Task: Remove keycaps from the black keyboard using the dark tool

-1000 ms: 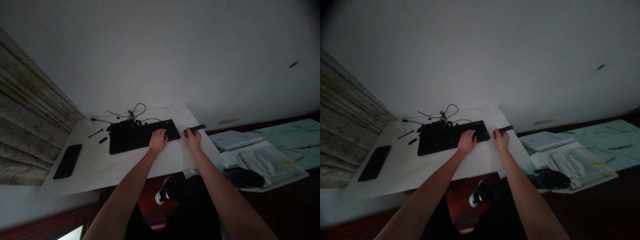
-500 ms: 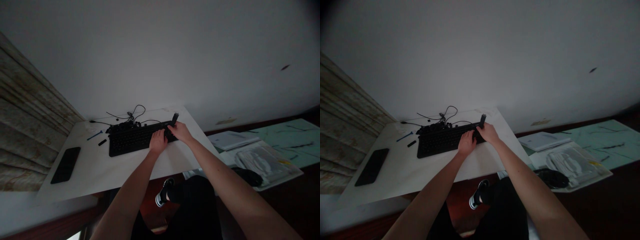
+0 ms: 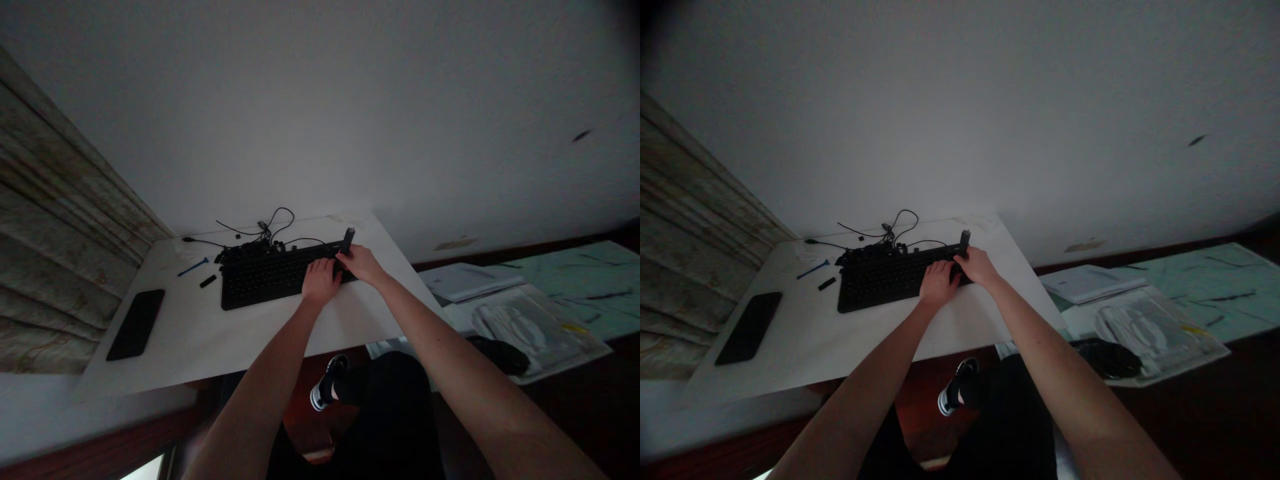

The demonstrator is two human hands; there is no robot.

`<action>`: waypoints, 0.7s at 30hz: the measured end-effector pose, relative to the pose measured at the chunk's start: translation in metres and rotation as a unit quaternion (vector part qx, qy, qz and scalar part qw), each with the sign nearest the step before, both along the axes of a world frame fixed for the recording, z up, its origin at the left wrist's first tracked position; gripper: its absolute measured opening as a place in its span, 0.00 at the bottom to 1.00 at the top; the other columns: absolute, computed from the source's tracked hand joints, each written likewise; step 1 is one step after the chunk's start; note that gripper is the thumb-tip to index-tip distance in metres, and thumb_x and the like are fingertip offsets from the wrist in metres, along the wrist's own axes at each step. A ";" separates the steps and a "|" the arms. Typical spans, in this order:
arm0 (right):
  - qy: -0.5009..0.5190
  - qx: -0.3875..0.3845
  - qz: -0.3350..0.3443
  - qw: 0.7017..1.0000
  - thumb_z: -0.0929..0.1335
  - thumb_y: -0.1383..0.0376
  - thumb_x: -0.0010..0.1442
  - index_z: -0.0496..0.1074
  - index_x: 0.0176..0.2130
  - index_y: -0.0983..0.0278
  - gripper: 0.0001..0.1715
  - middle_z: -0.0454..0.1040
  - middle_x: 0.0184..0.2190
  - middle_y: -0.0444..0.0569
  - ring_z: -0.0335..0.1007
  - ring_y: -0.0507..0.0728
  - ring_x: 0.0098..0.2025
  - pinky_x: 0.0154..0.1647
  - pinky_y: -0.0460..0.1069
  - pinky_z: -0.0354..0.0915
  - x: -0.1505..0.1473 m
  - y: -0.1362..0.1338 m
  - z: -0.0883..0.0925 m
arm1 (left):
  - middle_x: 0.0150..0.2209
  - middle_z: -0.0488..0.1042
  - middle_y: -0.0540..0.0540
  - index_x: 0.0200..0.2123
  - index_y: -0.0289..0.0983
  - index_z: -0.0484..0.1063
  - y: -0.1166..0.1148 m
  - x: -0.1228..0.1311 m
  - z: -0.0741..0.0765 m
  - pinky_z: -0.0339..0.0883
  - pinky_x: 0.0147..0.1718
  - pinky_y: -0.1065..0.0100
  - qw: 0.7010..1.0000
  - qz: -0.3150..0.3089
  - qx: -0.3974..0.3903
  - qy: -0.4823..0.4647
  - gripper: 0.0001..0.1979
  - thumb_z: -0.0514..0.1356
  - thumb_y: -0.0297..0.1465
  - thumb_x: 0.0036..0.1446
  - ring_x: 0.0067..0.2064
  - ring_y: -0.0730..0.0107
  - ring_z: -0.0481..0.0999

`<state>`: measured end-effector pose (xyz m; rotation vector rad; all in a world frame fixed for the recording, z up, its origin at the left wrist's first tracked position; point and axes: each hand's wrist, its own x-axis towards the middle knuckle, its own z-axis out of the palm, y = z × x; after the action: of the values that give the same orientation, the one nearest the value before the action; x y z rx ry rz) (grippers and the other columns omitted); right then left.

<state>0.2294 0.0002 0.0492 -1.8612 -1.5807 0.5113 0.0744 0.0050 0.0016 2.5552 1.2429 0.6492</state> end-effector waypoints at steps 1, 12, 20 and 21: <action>0.013 -0.003 0.008 1.000 0.71 0.65 0.59 0.75 0.30 0.61 0.05 0.78 0.25 0.47 0.76 0.58 0.27 0.32 0.48 0.67 0.001 0.000 0.000 | 0.50 0.73 0.37 0.53 0.38 0.70 0.000 0.002 0.001 0.63 0.55 0.51 1.000 0.001 -0.002 0.002 0.15 0.56 0.36 0.66 0.55 0.51 0.70; 0.119 0.062 0.044 0.990 0.70 0.57 0.61 0.76 0.37 0.61 0.10 0.80 0.32 0.47 0.77 0.58 0.34 0.37 0.48 0.70 0.003 -0.015 -0.015 | 0.46 0.74 0.39 0.46 0.37 0.73 0.010 0.010 0.001 0.65 0.53 0.54 1.000 -0.025 -0.008 0.008 0.10 0.55 0.33 0.68 0.52 0.54 0.71; 0.143 0.082 0.018 0.986 0.72 0.50 0.57 0.76 0.37 0.61 0.17 0.80 0.31 0.49 0.78 0.61 0.35 0.37 0.50 0.70 -0.010 -0.026 -0.005 | 0.46 0.73 0.39 0.45 0.37 0.72 0.012 0.010 -0.002 0.64 0.53 0.54 1.000 -0.010 -0.018 0.020 0.11 0.53 0.36 0.69 0.52 0.54 0.71; 0.154 0.086 0.014 0.984 0.72 0.50 0.58 0.76 0.38 0.61 0.18 0.80 0.31 0.49 0.78 0.60 0.35 0.36 0.50 0.71 -0.012 -0.025 0.001 | 0.46 0.73 0.39 0.46 0.37 0.72 0.012 0.011 -0.002 0.64 0.53 0.54 0.999 -0.012 -0.019 0.023 0.11 0.54 0.35 0.69 0.52 0.54 0.71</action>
<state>0.2174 -0.0244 0.0506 -1.5501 -1.3978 0.6219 0.0852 0.0171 -0.0002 2.5643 1.2242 0.5584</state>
